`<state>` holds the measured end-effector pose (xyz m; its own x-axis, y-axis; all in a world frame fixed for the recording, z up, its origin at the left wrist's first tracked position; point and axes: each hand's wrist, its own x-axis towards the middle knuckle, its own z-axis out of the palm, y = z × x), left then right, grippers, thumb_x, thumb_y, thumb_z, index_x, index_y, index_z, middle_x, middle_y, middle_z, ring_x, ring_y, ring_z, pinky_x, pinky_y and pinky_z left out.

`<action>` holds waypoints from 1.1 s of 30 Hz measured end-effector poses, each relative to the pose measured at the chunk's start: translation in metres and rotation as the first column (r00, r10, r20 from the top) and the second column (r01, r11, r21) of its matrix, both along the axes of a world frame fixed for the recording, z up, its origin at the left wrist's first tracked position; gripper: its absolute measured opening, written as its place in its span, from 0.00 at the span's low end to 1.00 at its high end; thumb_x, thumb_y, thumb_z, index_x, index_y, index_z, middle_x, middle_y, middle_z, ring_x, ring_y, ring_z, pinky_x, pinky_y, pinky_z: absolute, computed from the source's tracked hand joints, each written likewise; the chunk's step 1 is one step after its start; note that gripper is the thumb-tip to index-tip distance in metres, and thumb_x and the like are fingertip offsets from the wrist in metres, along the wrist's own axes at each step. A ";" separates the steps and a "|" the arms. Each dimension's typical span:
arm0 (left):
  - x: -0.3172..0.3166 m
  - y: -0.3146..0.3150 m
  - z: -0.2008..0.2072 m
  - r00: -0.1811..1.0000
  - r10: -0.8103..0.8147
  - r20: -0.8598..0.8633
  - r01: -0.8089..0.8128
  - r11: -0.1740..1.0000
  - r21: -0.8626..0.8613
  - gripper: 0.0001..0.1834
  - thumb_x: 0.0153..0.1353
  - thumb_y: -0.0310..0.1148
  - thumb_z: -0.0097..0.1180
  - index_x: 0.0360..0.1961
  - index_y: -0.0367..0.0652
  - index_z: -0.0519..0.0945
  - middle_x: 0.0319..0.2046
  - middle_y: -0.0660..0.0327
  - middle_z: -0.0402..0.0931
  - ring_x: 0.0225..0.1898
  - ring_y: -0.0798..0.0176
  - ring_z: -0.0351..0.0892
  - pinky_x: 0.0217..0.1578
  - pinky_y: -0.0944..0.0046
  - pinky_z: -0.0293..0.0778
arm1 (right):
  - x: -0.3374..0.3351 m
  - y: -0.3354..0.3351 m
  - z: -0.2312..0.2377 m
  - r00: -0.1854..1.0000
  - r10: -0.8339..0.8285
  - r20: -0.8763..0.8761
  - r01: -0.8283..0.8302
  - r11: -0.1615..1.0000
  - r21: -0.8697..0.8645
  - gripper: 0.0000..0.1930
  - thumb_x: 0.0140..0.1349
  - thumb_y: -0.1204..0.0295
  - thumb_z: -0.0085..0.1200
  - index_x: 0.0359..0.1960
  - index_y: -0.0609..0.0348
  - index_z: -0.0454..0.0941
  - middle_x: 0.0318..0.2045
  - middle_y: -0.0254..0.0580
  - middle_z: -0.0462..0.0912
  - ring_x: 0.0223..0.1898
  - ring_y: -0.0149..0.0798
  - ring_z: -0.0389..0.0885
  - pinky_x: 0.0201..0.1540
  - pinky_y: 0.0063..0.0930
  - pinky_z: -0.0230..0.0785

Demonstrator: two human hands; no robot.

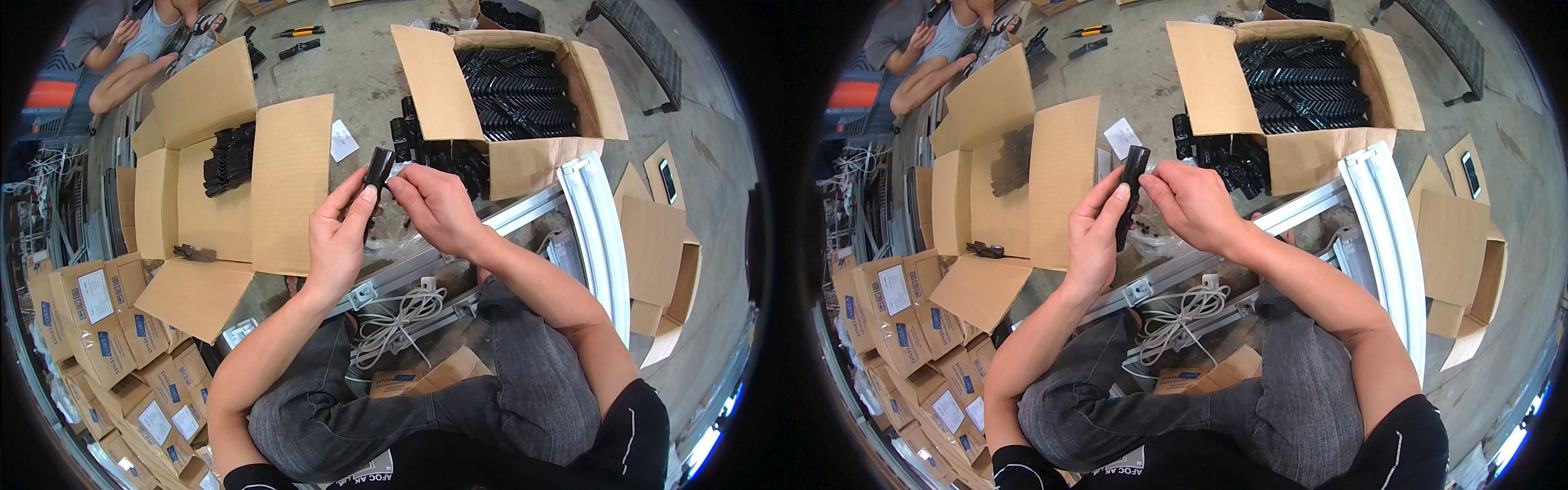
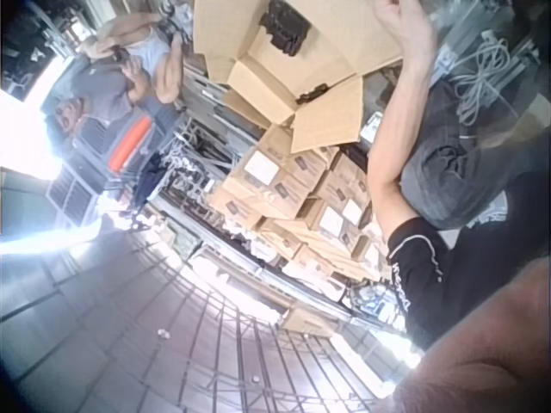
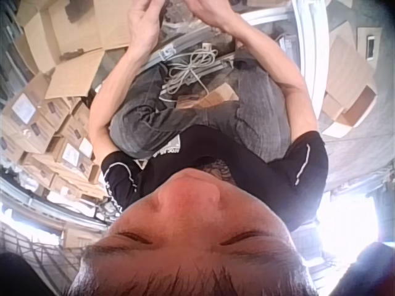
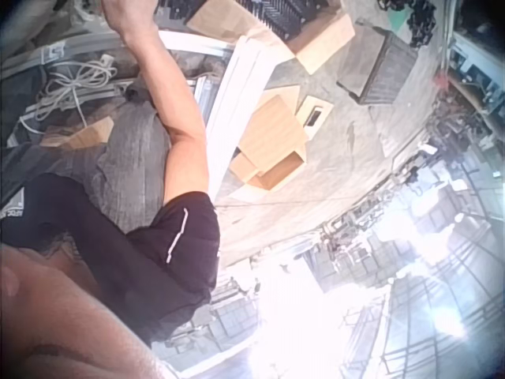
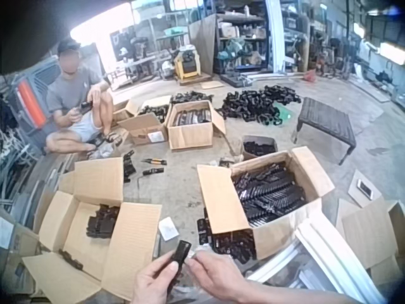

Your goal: The person sits on the floor and takes small black plastic components and metal pins from cardboard boxes to assemble them by hand.

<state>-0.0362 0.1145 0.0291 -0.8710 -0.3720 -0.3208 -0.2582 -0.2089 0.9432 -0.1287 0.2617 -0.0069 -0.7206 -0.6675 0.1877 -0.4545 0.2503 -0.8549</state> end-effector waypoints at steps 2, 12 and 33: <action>0.001 -0.001 -0.001 1.000 0.012 0.010 -0.012 1.000 0.011 0.22 0.69 0.34 0.57 0.61 0.34 0.75 0.42 0.66 0.80 0.37 0.77 0.73 0.34 0.75 0.70 | 0.006 -0.001 0.010 0.989 -0.071 0.133 0.090 0.986 -0.141 0.11 0.65 0.70 0.58 0.43 0.64 0.73 0.30 0.44 0.79 0.26 0.36 0.78 0.29 0.30 0.71; 0.001 -0.003 -0.001 1.000 0.023 0.013 -0.024 0.999 0.026 0.22 0.69 0.34 0.57 0.61 0.35 0.75 0.42 0.66 0.80 0.37 0.77 0.74 0.33 0.75 0.70 | 0.005 -0.002 0.007 0.995 -0.079 0.065 0.087 0.988 -0.125 0.12 0.63 0.72 0.60 0.43 0.64 0.73 0.29 0.45 0.78 0.25 0.39 0.78 0.29 0.31 0.70; 0.000 -0.009 -0.001 0.997 -0.060 0.046 0.046 0.967 0.250 0.23 0.71 0.38 0.53 0.61 0.35 0.73 0.39 0.61 0.82 0.35 0.71 0.80 0.31 0.70 0.75 | 0.007 -0.006 0.008 0.988 -0.135 -0.071 0.116 0.966 -0.232 0.13 0.61 0.65 0.62 0.31 0.61 0.74 0.24 0.46 0.78 0.27 0.52 0.80 0.28 0.40 0.71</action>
<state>-0.0366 0.1059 0.0278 -0.8666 -0.2286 -0.4435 -0.3233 -0.4197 0.8481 -0.1219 0.2556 0.0010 -0.7708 -0.5057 0.3875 -0.5052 0.1147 -0.8553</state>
